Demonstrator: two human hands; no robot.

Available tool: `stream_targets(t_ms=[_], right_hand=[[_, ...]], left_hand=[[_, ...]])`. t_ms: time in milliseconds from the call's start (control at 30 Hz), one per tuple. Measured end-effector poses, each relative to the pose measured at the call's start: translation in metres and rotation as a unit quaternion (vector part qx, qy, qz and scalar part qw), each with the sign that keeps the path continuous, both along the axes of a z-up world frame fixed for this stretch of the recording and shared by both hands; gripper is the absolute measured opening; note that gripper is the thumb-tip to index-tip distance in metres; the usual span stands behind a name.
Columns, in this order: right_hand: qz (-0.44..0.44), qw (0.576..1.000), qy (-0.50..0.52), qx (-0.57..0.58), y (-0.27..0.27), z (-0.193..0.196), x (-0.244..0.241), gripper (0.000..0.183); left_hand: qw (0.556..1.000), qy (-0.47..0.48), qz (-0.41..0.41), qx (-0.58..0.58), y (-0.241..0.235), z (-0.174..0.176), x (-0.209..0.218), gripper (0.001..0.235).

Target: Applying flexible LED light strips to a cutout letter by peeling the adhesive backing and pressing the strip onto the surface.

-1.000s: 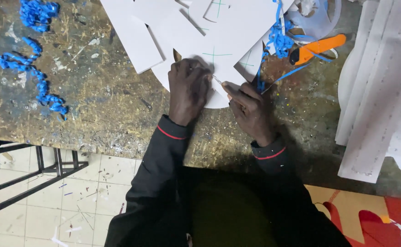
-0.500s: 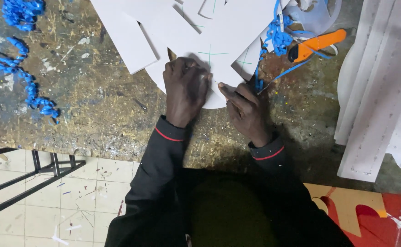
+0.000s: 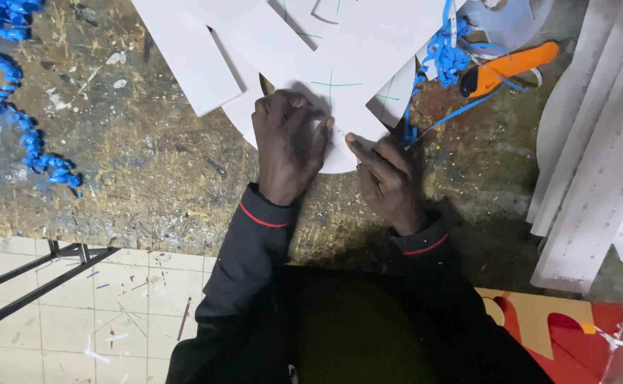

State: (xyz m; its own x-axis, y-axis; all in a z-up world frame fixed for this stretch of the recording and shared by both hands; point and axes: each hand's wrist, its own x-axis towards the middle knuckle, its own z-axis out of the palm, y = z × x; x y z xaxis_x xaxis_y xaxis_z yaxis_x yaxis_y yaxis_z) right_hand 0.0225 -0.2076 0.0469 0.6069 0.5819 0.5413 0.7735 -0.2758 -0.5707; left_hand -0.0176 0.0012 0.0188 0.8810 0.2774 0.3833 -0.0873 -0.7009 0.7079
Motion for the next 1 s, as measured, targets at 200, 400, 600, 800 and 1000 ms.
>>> stream_targets(t_ms=[200, 400, 600, 800, 1000], right_hand=[[0.01, 0.998, -0.024, -0.049, 0.005, 0.027, 0.002, 0.045], [0.021, 0.992, -0.022, -0.125, -0.016, 0.003, -0.002, 0.051], [-0.002, 0.974, -0.039, -0.221, -0.024, 0.026, -0.01, 0.056], [0.038, 0.988, 0.029, -0.144, -0.028, 0.054, -0.003, 0.054], [-0.074, 0.981, 0.166, -0.067, -0.043, -0.017, -0.012, 0.024]], left_hand=[[1.0, -0.004, -0.004, -0.015, 0.002, 0.003, -0.002, 0.008], [0.998, 0.019, 0.013, 0.053, -0.004, 0.011, 0.002, 0.005], [0.993, 0.045, -0.009, 0.108, -0.002, 0.019, -0.001, 0.009], [0.993, -0.018, 0.017, 0.114, -0.023, 0.01, -0.017, 0.028], [0.975, -0.078, -0.163, 0.129, -0.027, -0.036, -0.024, 0.053]])
